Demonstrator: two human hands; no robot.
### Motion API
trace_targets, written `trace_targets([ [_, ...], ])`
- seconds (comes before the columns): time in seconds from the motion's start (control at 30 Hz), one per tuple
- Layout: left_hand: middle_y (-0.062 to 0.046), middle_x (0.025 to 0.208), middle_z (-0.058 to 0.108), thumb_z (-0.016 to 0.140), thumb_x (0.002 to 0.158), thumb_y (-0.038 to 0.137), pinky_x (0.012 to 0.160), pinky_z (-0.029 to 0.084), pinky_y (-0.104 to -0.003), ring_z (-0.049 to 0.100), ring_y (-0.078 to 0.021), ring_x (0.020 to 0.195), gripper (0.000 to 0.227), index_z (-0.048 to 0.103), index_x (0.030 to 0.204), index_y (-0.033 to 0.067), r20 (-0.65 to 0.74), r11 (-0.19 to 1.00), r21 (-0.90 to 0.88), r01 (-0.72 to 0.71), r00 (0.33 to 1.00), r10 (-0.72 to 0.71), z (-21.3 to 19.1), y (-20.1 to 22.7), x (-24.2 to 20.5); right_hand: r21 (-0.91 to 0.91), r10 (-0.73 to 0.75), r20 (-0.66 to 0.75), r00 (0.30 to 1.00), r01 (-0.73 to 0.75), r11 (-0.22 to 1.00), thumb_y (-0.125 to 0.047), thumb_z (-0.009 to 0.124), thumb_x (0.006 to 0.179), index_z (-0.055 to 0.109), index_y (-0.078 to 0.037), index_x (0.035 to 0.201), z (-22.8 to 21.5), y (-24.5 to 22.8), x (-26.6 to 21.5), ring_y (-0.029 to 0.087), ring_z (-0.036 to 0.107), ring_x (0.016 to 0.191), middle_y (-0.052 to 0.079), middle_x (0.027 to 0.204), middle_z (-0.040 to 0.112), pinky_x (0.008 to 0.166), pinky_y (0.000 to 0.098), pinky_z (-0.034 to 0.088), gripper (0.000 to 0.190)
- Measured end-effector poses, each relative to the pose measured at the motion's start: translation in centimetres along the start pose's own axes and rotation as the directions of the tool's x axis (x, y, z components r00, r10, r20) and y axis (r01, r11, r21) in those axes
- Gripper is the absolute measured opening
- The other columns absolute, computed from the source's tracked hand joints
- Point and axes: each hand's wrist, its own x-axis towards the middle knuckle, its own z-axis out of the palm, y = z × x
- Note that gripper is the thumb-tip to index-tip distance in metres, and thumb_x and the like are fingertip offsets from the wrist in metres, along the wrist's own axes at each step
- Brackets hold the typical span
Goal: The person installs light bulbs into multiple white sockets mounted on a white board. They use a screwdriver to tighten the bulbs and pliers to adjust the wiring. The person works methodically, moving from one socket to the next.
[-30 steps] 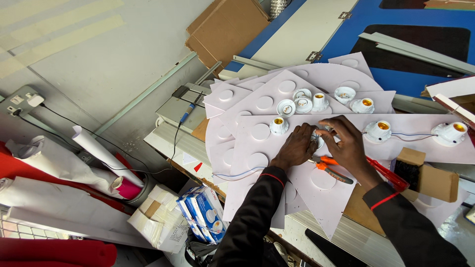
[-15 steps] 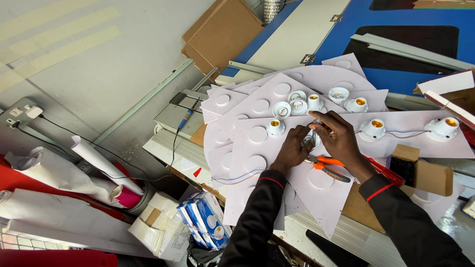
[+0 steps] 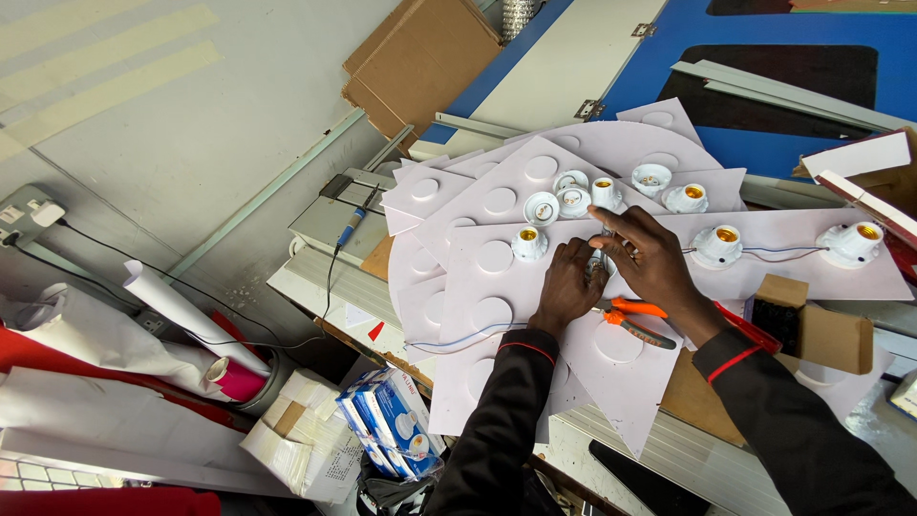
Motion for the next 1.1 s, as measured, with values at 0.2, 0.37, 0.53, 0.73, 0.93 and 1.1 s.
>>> trace_targets([
  [0.2, -0.011, 0.102, 0.062, 0.059, 0.081, 0.017, 0.09, 0.054, -0.047, 0.062, -0.0355, 0.101, 0.054, 0.066, 0.133, 0.0084, -0.012, 1.0, 0.001, 0.03, 0.999, -0.03, -0.1, 0.4, -0.1, 0.124, 0.064, 0.087, 0.994, -0.074, 0.989, 0.004, 0.06, 0.1, 0.063, -0.001, 0.143, -1.0, -1.0, 0.2, 0.036, 0.073, 0.097, 0.021, 0.107, 0.072, 0.085, 0.0465, 0.057, 0.043],
  [0.37, -0.012, 0.104, 0.06, 0.058, 0.083, 0.018, 0.091, 0.054, -0.049, 0.06, -0.0363, 0.104, 0.054, 0.064, 0.137, 0.0087, 0.022, 0.997, -0.028, 0.066, 0.998, -0.065, -0.3, 0.6, 0.1, 0.103, 0.025, 0.048, 0.999, -0.029, 0.994, 0.002, 0.061, 0.102, 0.07, -0.002, 0.134, -0.3, 0.4, -0.2, 0.035, 0.074, 0.095, 0.018, 0.102, 0.073, 0.083, 0.0421, 0.058, 0.033],
  [0.53, -0.012, 0.105, 0.059, 0.059, 0.083, 0.02, 0.092, 0.054, -0.049, 0.059, -0.0359, 0.106, 0.054, 0.063, 0.136, 0.0088, 0.051, 0.996, -0.036, 0.077, 0.996, -0.075, 0.5, -0.5, -0.2, 0.082, 0.007, 0.002, 1.0, -0.007, 0.997, 0.0, 0.066, 0.101, 0.073, -0.003, 0.127, 0.0, -0.3, -0.3, 0.034, 0.073, 0.096, 0.017, 0.102, 0.072, 0.083, 0.0426, 0.059, 0.028],
  [0.73, -0.013, 0.105, 0.059, 0.058, 0.084, 0.019, 0.09, 0.054, -0.051, 0.059, -0.0359, 0.104, 0.056, 0.062, 0.139, 0.008, 0.052, 0.995, -0.066, 0.073, 0.996, -0.07, -0.2, 0.3, 0.1, 0.187, 0.086, -0.045, 0.995, -0.076, 0.979, 0.001, 0.071, 0.098, 0.071, 0.001, 0.131, -0.4, -0.8, -0.4, 0.028, 0.069, 0.102, 0.018, 0.108, 0.069, 0.083, 0.0393, 0.058, 0.033],
  [0.93, -0.011, 0.103, 0.06, 0.059, 0.084, 0.021, 0.089, 0.055, -0.048, 0.061, -0.0345, 0.101, 0.052, 0.064, 0.135, 0.0124, 0.015, 0.999, -0.009, 0.047, 0.999, -0.047, 1.0, -0.9, 0.0, 0.177, 0.095, -0.039, 0.995, -0.087, 0.98, -0.001, 0.071, 0.099, 0.073, -0.002, 0.129, 0.0, 0.0, -0.6, 0.03, 0.072, 0.097, 0.017, 0.1, 0.07, 0.076, 0.0368, 0.059, 0.03],
  [1.1, -0.01, 0.106, 0.059, 0.058, 0.085, 0.023, 0.09, 0.055, -0.052, 0.059, -0.0354, 0.106, 0.051, 0.062, 0.135, 0.0153, 0.074, 0.993, -0.027, 0.117, 0.991, -0.115, 0.2, -0.2, 0.0, 0.159, 0.078, -0.063, 0.995, -0.067, 0.985, 0.002, 0.071, 0.099, 0.072, 0.001, 0.132, 0.1, -0.8, -0.7, 0.03, 0.071, 0.094, 0.021, 0.1, 0.069, 0.073, 0.0364, 0.06, 0.032],
])
